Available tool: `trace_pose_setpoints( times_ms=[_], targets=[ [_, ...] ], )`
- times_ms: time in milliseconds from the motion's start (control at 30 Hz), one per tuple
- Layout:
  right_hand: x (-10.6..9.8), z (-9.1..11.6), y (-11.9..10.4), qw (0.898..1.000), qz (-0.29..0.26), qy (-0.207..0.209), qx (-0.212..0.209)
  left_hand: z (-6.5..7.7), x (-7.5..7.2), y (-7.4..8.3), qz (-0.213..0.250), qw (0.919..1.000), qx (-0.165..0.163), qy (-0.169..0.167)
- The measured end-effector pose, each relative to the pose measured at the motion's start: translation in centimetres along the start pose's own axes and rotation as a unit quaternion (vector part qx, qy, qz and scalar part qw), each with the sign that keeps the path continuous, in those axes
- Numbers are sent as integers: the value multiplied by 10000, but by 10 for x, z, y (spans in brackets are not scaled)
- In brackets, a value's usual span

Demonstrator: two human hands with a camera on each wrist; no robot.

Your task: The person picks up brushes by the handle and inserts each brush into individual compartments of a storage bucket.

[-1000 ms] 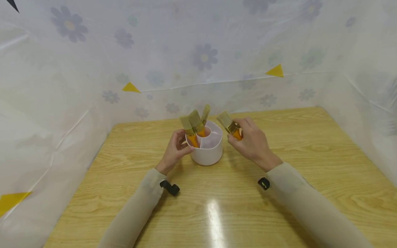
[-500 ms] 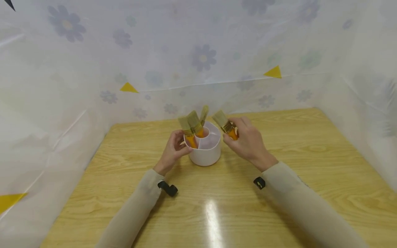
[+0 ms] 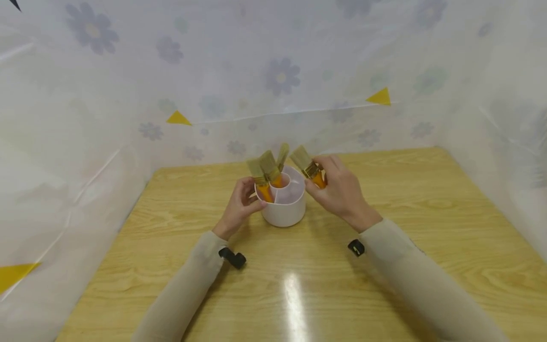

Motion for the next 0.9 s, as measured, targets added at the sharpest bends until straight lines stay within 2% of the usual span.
trace_pose_setpoints(
  times_ms=[900],
  targets=[
    [3, -11, -9, 9999, -101, 67, -102, -1, 0, -3, 68, 10000, -33, -14]
  ],
)
Point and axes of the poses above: each hand's wrist, its own z-axis away from the middle knuckle, its own x-axis out of the palm, y = z × x, the point moved 6 cm from there along -z, towards the middle knuckle, and after that the axes turned 13 degrees about -x, right-handed, at the moved point
